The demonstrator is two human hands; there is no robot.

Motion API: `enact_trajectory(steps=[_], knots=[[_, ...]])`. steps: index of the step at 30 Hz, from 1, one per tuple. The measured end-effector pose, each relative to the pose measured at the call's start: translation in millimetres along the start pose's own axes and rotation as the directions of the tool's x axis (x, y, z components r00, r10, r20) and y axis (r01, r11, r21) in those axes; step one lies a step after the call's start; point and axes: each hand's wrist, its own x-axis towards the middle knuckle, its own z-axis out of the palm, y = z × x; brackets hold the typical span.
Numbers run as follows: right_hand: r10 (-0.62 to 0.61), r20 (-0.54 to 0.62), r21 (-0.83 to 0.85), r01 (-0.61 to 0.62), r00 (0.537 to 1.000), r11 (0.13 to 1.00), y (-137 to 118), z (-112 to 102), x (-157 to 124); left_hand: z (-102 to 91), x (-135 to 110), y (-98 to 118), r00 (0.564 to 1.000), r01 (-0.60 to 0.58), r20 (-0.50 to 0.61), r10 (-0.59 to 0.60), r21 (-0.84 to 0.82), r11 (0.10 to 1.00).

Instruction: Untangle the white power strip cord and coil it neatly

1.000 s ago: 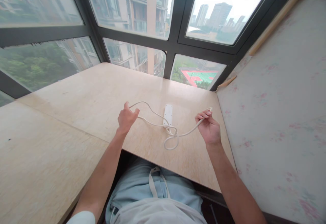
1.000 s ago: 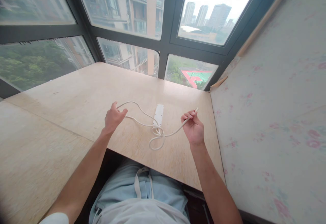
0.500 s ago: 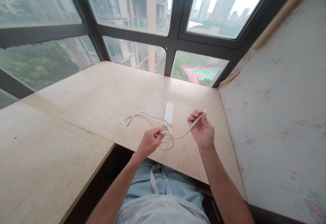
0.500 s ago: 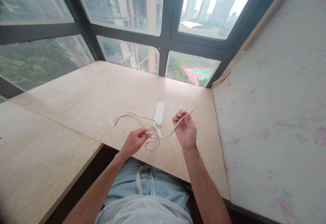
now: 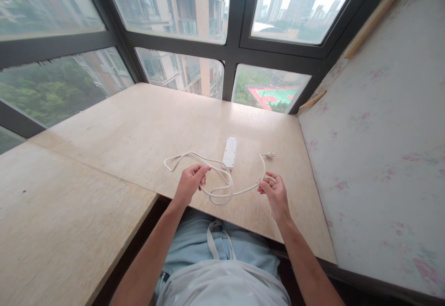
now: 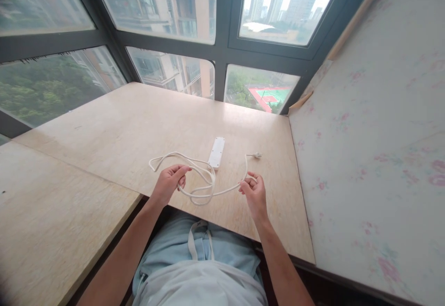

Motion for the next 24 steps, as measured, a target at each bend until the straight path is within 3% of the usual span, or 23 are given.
enact_trajectory(steps=[4, 8, 10, 12, 14, 16, 19, 24], knots=[[0.002, 0.006, -0.205, 0.0, 1.0, 0.979, 23, -4, -7, -0.8, 5, 7, 0.985, 0.163, 0.093, -0.143, -0.259, 0.952], [-0.166, -0.024, -0.414, 0.142, 0.986, 0.899, 27, -2, -17, 0.5, 7, 15, 0.963, 0.27, 0.123, -0.24, -0.467, 0.842], [-0.239, 0.076, -0.474, 0.246, 0.968, 0.845, 21, 4, -24, 1.9, 7, 18, 0.941, 0.334, 0.163, -0.296, -0.585, 0.739], [-0.282, 0.246, -0.501, 0.371, 0.927, 0.782, 13, 13, -30, 3.7, 6, 21, 0.92, 0.383, 0.219, -0.326, -0.677, 0.628], [-0.252, 0.405, -0.5, 0.444, 0.879, 0.744, 8, 24, -34, 5.4, 5, 24, 0.91, 0.402, 0.252, -0.33, -0.731, 0.551], [-0.159, 0.472, -0.53, 0.423, 0.867, 0.735, 6, 34, -35, 6.2, 2, 29, 0.91, 0.398, 0.257, -0.324, -0.759, 0.515], [-0.044, 0.443, -0.606, 0.336, 0.895, 0.721, 10, 44, -33, 3.9, -3, 36, 0.926, 0.363, 0.225, -0.303, -0.752, 0.551], [-0.003, 0.384, -0.632, 0.265, 0.924, 0.729, 20, 48, -22, -14.9, -12, 28, 0.949, 0.298, 0.113, -0.294, -0.623, 0.723]])
